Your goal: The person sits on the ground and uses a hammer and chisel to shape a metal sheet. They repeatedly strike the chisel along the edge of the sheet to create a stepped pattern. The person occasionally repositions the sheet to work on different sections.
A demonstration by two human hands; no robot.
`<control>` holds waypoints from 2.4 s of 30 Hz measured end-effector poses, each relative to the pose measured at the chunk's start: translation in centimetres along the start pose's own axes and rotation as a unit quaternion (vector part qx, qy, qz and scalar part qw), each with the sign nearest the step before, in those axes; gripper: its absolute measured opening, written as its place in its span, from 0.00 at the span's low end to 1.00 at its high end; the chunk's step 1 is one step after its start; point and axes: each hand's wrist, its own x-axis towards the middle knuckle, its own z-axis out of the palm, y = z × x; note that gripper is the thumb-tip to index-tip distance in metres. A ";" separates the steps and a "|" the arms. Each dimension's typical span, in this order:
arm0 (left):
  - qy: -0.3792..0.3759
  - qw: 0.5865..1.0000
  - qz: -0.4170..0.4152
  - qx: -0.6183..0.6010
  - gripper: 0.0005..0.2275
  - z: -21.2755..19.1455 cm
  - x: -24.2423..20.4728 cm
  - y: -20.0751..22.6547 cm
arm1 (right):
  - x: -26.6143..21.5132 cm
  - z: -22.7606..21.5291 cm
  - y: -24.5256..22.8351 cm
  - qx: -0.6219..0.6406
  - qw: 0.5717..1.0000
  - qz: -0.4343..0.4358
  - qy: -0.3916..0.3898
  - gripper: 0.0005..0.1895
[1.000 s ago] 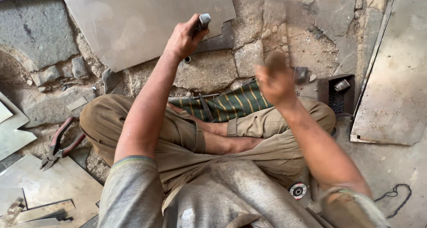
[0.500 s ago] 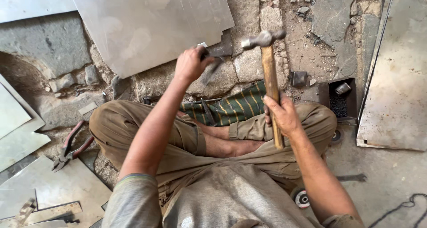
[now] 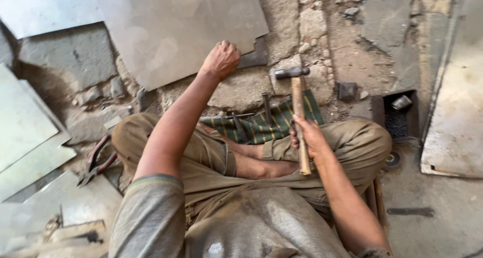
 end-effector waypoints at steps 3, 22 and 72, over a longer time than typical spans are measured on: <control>0.025 0.997 -0.042 -0.055 0.08 -0.3 0.5 -0.7 | 1.0 -0.7 0.6 0.027 0.999 0.019 -0.014 0.15; 0.160 0.972 -0.168 0.028 0.02 1.4 -0.2 3.1 | 2.0 -1.9 1.6 0.049 0.997 0.019 -0.051 0.15; 0.283 0.451 -0.626 -0.569 0.22 5.0 -7.8 3.9 | 8.9 12.2 -5.4 -0.569 0.751 -0.333 -0.005 0.37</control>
